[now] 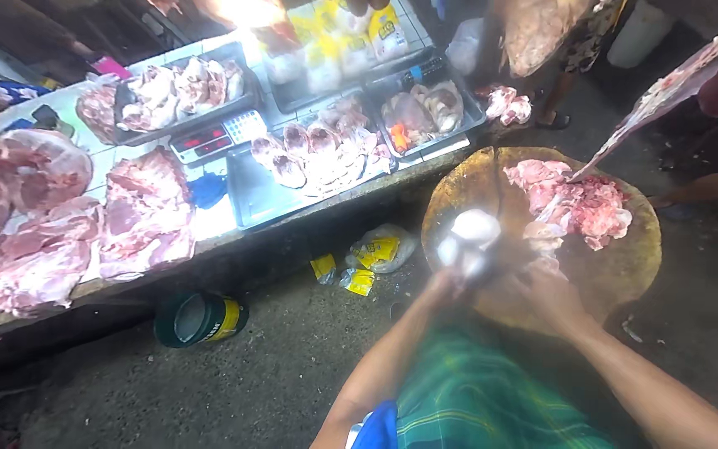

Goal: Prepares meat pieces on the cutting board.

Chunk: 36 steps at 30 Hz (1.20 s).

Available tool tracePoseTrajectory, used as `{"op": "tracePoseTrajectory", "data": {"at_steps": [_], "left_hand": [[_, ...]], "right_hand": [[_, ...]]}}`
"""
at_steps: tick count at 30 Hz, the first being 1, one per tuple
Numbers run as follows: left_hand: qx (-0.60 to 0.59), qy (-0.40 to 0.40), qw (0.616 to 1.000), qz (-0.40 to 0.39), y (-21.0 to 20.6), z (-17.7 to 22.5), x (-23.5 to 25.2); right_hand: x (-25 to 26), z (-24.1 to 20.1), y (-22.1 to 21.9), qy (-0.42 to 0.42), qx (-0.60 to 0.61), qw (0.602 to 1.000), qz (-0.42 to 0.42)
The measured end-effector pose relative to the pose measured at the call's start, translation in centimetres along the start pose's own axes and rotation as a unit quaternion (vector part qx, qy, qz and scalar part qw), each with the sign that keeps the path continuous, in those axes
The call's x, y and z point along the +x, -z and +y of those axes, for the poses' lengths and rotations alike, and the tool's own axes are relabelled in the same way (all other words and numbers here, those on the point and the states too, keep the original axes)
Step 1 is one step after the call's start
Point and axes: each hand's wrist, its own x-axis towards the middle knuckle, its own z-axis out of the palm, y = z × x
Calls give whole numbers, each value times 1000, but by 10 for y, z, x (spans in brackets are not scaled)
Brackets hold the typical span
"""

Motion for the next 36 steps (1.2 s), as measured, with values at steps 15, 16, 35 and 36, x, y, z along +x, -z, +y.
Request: {"op": "tracePoseTrajectory", "data": {"at_steps": [15,16,35,36], "left_hand": [[639,50,766,-49,6,82,-22],[683,52,726,-65,2,81,-19],[217,110,967,-71,36,94,6],[144,126,979,-73,25,94,10]], "right_hand": [[-110,-15,-39,-248,262,931,-63],[-120,-30,-35,-257,304,916,-53],[-100,-90,-45,-346,212,911,-66],[-100,-82,-42,-350,218,909,-54]]}}
